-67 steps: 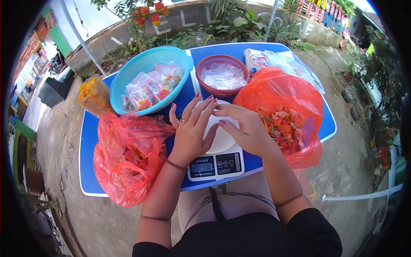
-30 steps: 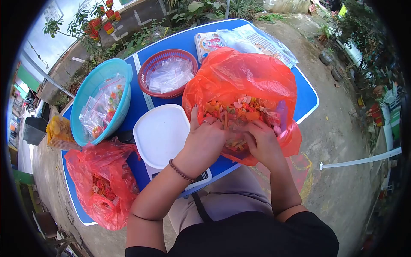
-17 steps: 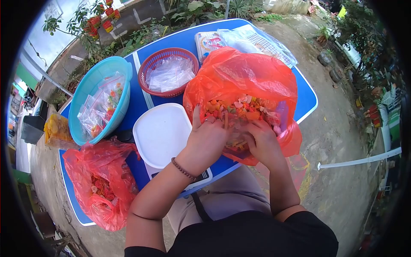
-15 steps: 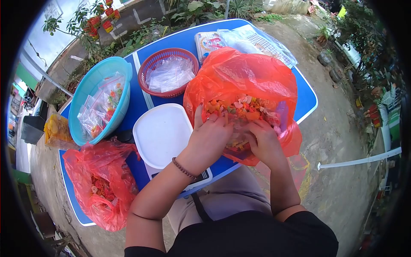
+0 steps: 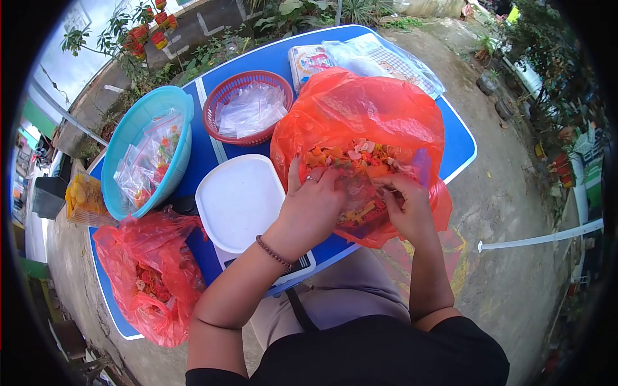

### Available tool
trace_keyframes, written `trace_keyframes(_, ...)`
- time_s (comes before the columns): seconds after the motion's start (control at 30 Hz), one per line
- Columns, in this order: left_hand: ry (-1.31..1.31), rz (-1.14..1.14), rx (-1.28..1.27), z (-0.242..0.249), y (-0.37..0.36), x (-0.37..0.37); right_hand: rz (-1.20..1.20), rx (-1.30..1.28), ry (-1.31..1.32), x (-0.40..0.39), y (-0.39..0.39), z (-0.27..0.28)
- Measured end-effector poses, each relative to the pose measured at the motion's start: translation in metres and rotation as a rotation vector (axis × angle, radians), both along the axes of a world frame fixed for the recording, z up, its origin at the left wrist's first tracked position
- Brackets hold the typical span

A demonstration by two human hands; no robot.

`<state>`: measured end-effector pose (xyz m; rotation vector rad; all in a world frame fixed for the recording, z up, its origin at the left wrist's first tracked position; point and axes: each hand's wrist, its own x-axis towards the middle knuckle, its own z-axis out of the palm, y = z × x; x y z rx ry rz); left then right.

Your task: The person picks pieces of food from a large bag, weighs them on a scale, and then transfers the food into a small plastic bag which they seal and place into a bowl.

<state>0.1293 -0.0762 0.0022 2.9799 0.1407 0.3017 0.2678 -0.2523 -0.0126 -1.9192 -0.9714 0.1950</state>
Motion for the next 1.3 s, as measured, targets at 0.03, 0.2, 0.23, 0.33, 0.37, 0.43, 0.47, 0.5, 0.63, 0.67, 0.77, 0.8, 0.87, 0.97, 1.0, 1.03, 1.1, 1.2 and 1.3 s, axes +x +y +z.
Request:
trace_keyframes(0.03, 0.006, -0.004, -0.007, 0.001, 0.0, -0.001, 0.018, -0.063, -0.054, 0.0, -0.002, 0.005)
trace_keyframes(0.2, 0.053, -0.011, -0.043, 0.009, 0.001, -0.004, 0.114, -0.229, -0.304, 0.0, 0.001, 0.003)
trace_keyframes(0.23, 0.049, -0.014, -0.049, 0.008, 0.001, -0.003, 0.106, -0.228, -0.299, 0.0, 0.001, 0.0)
trace_keyframes(0.33, 0.041, -0.016, -0.05, 0.006, 0.002, -0.001, 0.098, -0.252, -0.313, -0.001, 0.004, 0.0)
trace_keyframes(0.37, 0.041, -0.014, -0.039, 0.005, 0.002, -0.001, 0.097, -0.263, -0.322, -0.001, 0.004, 0.001)
trace_keyframes(0.43, 0.011, -0.013, -0.034, 0.005, 0.002, 0.0, 0.089, -0.188, -0.206, -0.003, 0.005, 0.001)
trace_keyframes(0.47, -0.018, -0.013, -0.04, 0.004, 0.002, 0.0, 0.086, -0.149, -0.148, -0.003, 0.005, 0.001)
trace_keyframes(0.5, -0.046, -0.012, -0.046, 0.005, 0.002, 0.001, 0.104, -0.059, 0.013, -0.002, 0.006, -0.001)
trace_keyframes(0.63, -0.167, -0.032, -0.252, 0.019, 0.0, 0.003, 0.142, 0.14, 0.434, -0.004, 0.005, 0.001)
trace_keyframes(0.67, -0.193, -0.042, -0.325, 0.022, -0.001, 0.003, 0.144, 0.153, 0.481, -0.005, 0.005, 0.005)
trace_keyframes(0.77, -0.154, -0.041, -0.409, 0.029, 0.001, 0.003, 0.194, 0.234, 0.515, -0.009, 0.007, -0.001)
trace_keyframes(0.8, -0.121, -0.034, -0.415, 0.031, 0.003, 0.002, 0.191, 0.251, 0.51, -0.01, 0.008, -0.004)
trace_keyframes(0.87, -0.128, -0.039, -0.443, 0.034, 0.009, -0.001, 0.184, 0.287, 0.498, -0.01, 0.011, -0.007)
trace_keyframes(0.97, -0.141, 0.015, -0.366, 0.037, 0.019, -0.005, -0.008, 0.052, 0.06, -0.007, 0.017, -0.002)
trace_keyframes(1.0, -0.146, 0.044, -0.32, 0.037, 0.022, -0.006, -0.024, 0.024, 0.001, -0.005, 0.02, -0.001)
trace_keyframes(1.03, -0.132, 0.068, -0.276, 0.037, 0.023, -0.007, -0.04, -0.005, -0.058, -0.004, 0.022, -0.001)
trace_keyframes(1.1, -0.103, 0.118, -0.187, 0.035, 0.026, -0.008, -0.034, -0.033, -0.172, -0.001, 0.029, -0.001)
trace_keyframes(1.2, -0.101, 0.102, -0.113, 0.029, 0.029, -0.011, 0.03, -0.051, -0.343, -0.003, 0.045, -0.001)
trace_keyframes(1.3, -0.087, 0.092, -0.115, 0.029, 0.027, -0.011, 0.069, -0.099, -0.495, -0.005, 0.055, -0.004)
